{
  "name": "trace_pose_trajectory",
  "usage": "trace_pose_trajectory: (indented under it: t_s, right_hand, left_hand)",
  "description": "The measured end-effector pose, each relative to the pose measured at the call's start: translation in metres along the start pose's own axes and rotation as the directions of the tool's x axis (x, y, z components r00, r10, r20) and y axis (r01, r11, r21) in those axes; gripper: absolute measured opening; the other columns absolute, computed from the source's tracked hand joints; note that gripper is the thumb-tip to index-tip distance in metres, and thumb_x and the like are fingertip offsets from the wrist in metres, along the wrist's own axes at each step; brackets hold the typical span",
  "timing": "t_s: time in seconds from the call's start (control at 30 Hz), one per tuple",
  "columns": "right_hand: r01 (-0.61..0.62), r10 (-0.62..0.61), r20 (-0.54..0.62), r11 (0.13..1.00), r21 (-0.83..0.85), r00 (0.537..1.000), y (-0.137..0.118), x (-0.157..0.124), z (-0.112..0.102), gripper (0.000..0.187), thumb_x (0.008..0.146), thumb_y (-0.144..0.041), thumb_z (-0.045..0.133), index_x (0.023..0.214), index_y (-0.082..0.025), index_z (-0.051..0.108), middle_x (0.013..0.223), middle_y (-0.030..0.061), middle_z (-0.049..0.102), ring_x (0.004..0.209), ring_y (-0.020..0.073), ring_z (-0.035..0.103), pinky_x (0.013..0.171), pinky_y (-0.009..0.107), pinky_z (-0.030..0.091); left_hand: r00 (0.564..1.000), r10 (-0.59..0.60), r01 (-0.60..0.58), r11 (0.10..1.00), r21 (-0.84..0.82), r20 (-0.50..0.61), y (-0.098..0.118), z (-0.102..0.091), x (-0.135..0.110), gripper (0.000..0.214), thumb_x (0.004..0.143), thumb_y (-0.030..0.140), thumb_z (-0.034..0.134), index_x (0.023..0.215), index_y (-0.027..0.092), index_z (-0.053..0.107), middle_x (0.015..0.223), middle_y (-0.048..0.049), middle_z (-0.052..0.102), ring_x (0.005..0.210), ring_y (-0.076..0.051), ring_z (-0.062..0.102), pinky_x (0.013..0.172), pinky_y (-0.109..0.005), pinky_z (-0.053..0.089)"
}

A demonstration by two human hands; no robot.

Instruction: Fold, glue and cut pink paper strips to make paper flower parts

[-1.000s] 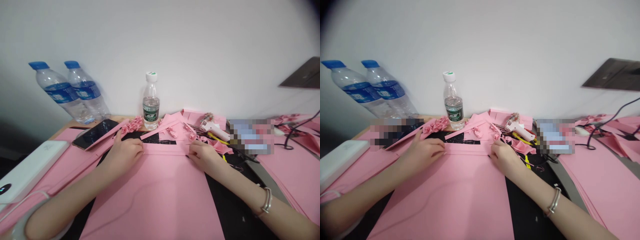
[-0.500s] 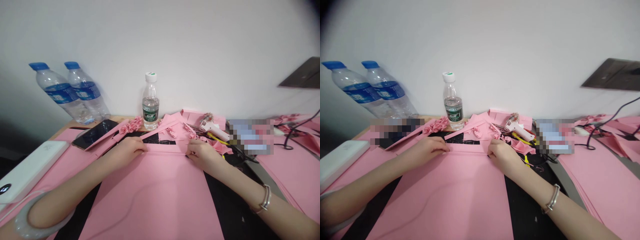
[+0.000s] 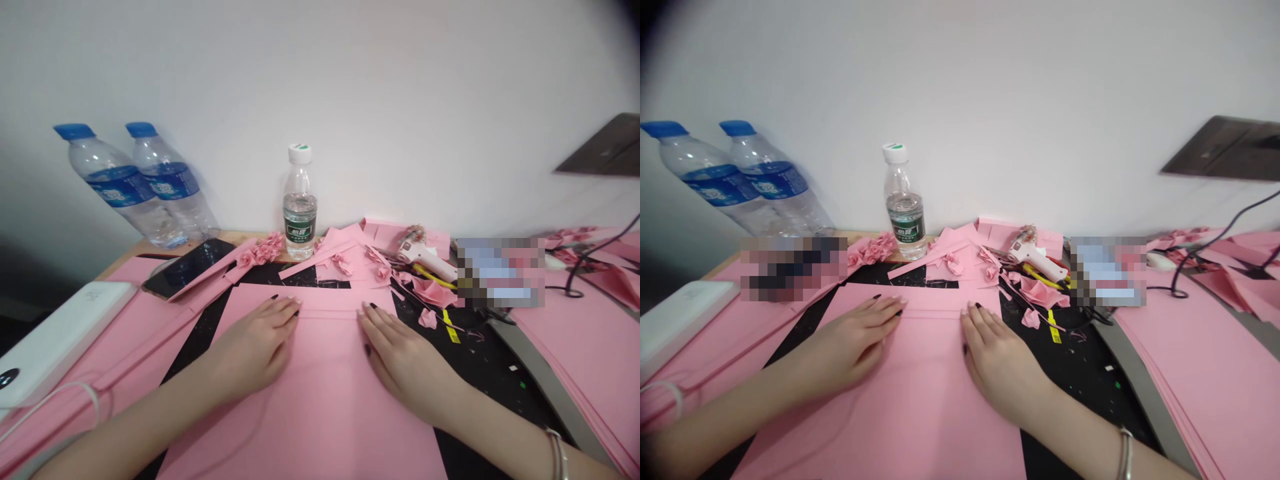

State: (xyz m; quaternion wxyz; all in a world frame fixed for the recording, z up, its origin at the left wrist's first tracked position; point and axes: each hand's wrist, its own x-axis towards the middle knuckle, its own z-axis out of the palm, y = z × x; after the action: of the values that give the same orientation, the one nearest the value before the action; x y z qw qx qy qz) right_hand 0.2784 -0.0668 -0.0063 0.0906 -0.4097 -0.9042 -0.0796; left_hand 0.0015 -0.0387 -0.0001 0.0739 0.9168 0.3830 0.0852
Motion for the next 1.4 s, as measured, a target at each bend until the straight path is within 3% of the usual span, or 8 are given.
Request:
trace_pose_trajectory:
  t_s: [0.27, 0.43, 0.63, 0.83, 0.93, 1.07, 1.17, 1.4]
  right_hand:
    - [-0.038, 0.025, 0.09, 0.989, 0.143, 0.996, -0.035, 0.032, 0.007, 0.052, 0.093, -0.024, 0.044, 0.134, 0.007, 0.052, 0.14, 0.0279, 0.049, 0.131, 0.0371, 0.048, 0.109, 0.05, 0.042]
    - [-0.053, 0.047, 0.059, 0.994, 0.095, 0.997, -0.017, 0.013, 0.003, 0.05, 0.094, -0.021, 0.043, 0.137, 0.004, 0.049, 0.142, 0.0257, 0.048, 0.129, 0.0336, 0.052, 0.104, 0.049, 0.048]
    - [-0.079, 0.079, -0.031, 0.997, -0.009, 0.996, 0.013, -0.016, 0.0, 0.042, 0.093, -0.015, 0.04, 0.128, -0.004, 0.06, 0.131, 0.0204, 0.061, 0.117, 0.0297, 0.062, 0.096, 0.045, 0.055]
    - [-0.074, 0.069, -0.134, 0.997, -0.033, 0.989, 0.027, -0.009, -0.002, 0.031, 0.094, -0.011, 0.041, 0.094, -0.012, 0.072, 0.103, 0.0166, 0.074, 0.095, 0.0283, 0.07, 0.078, 0.042, 0.058]
    - [-0.124, 0.133, -0.108, 0.989, 0.082, 0.985, 0.035, 0.007, -0.001, 0.026, 0.09, -0.011, 0.048, 0.073, -0.016, 0.066, 0.086, 0.0126, 0.07, 0.081, 0.0241, 0.066, 0.072, 0.036, 0.053]
    - [-0.254, 0.243, 0.078, 0.89, 0.379, 0.967, 0.051, 0.027, -0.002, 0.017, 0.077, -0.002, 0.057, 0.071, -0.018, 0.061, 0.071, 0.002, 0.063, 0.064, 0.0154, 0.059, 0.057, 0.025, 0.046]
    - [-0.265, 0.222, 0.146, 0.861, 0.435, 0.964, 0.059, 0.036, -0.006, 0.019, 0.073, -0.001, 0.061, 0.077, -0.018, 0.065, 0.068, -0.0011, 0.064, 0.061, 0.0139, 0.058, 0.057, 0.023, 0.044]
    - [-0.165, 0.126, 0.111, 0.856, 0.489, 0.986, 0.062, 0.042, -0.012, 0.019, 0.079, -0.003, 0.059, 0.068, -0.018, 0.063, 0.072, 0.002, 0.065, 0.069, 0.0152, 0.061, 0.064, 0.024, 0.045]
  left_hand:
    - [0.997, -0.002, 0.006, 0.998, -0.06, 0.078, 0.032, 0.019, 0.024, 0.057, 0.085, 0.011, 0.04, 0.14, -0.001, 0.045, 0.149, -0.0217, 0.04, 0.141, -0.03, 0.036, 0.115, -0.047, 0.035]
    - [0.997, -0.056, 0.06, 0.996, -0.067, 0.058, 0.022, 0.016, 0.008, 0.05, 0.092, 0.016, 0.035, 0.139, 0.007, 0.05, 0.149, -0.0157, 0.043, 0.139, -0.027, 0.04, 0.114, -0.048, 0.037]
    - [0.989, -0.14, 0.139, 0.99, 0.013, 0.042, -0.001, 0.007, -0.015, 0.047, 0.096, 0.022, 0.033, 0.135, 0.009, 0.056, 0.144, -0.0137, 0.049, 0.132, -0.026, 0.05, 0.111, -0.045, 0.042]
    - [0.993, -0.091, 0.098, 0.989, 0.113, -0.072, -0.008, -0.003, -0.013, 0.039, 0.097, 0.019, 0.036, 0.106, 0.014, 0.074, 0.119, -0.0118, 0.071, 0.116, -0.028, 0.063, 0.115, -0.058, 0.028]
    - [0.997, -0.055, 0.064, 0.987, 0.145, -0.063, -0.01, -0.013, 0.002, 0.037, 0.096, 0.016, 0.04, 0.084, 0.017, 0.076, 0.102, -0.0079, 0.076, 0.102, -0.026, 0.068, 0.115, -0.059, 0.024]
    - [0.997, -0.072, 0.072, 0.995, 0.068, -0.005, -0.017, -0.025, 0.021, 0.029, 0.089, 0.011, 0.048, 0.072, 0.019, 0.071, 0.092, -0.0024, 0.073, 0.079, -0.017, 0.068, 0.11, -0.05, 0.034]
    - [0.994, -0.101, 0.102, 0.995, -0.014, 0.029, -0.019, -0.029, 0.029, 0.024, 0.086, 0.009, 0.051, 0.077, 0.021, 0.071, 0.084, -0.0006, 0.072, 0.081, -0.018, 0.068, 0.107, -0.047, 0.037]
    - [1.0, -0.015, 0.017, 0.995, -0.098, 0.017, -0.016, -0.023, 0.037, 0.033, 0.086, 0.004, 0.048, 0.092, 0.023, 0.074, 0.097, -0.0037, 0.074, 0.093, -0.02, 0.067, 0.1, -0.041, 0.041]
